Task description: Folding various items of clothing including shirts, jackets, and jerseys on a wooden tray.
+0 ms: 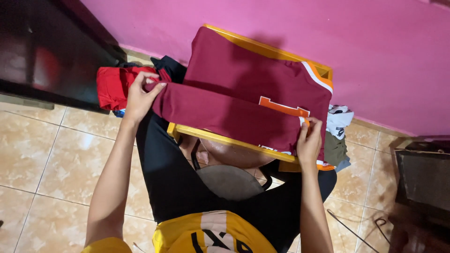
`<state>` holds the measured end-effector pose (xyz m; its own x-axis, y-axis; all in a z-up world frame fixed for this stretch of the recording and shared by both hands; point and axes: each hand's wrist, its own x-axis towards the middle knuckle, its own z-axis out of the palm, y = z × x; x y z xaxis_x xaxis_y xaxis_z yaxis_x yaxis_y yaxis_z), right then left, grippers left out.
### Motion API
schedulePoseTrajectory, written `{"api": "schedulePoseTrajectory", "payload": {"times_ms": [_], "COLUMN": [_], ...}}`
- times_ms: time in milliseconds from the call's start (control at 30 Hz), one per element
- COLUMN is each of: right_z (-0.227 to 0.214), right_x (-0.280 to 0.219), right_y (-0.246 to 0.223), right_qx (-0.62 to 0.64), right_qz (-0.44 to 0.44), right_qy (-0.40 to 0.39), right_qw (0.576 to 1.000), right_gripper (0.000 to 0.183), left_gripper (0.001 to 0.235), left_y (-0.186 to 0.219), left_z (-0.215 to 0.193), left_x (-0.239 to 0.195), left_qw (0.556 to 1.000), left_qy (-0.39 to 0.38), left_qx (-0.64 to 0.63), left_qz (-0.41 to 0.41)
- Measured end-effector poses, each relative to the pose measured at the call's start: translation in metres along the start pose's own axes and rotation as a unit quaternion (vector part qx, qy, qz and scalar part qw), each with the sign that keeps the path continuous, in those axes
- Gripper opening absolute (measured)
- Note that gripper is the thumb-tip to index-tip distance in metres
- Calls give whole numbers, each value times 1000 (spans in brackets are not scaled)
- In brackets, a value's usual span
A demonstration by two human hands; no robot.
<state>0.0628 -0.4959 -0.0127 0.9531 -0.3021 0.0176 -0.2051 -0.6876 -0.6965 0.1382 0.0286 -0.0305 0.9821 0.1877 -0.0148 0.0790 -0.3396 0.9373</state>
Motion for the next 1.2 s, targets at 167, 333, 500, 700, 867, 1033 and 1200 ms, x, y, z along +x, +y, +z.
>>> {"api": "schedulePoseTrajectory", "payload": {"times_ms": [167,333,500,700,867,1033,1200], "right_z": [-2,-7,3,6,-10,2,10], "right_x": [11,7,4,1,-13,-6,-1], "right_y": [-3,-14,-11,2,-11,6,14], "right_qx": [-74,-134,-156,-179,-139,-178,-211], "right_qz": [112,117,66,25,-13,-50,-29], "right_qy": [-167,-167,-135,-127,-113,-92,-110], "right_qw": [977,970,976,975,984,978,971], "right_gripper": [54,39,30,27,19,15,22], "left_gripper": [75,37,39,28,18,15,14], "left_y": [-55,-112,-82,-14,-18,-18,-41], "left_z": [9,32,36,-10,-27,-20,-3], "left_x": [10,7,-11,-24,-44,-30,-13], "left_qw": [958,978,980,989,968,969,973], "left_qy": [-186,-115,-112,7,55,75,-24], "left_qx": [-74,-19,70,129,232,208,215], "left_qz": [-207,-172,-146,70,75,107,81]}}
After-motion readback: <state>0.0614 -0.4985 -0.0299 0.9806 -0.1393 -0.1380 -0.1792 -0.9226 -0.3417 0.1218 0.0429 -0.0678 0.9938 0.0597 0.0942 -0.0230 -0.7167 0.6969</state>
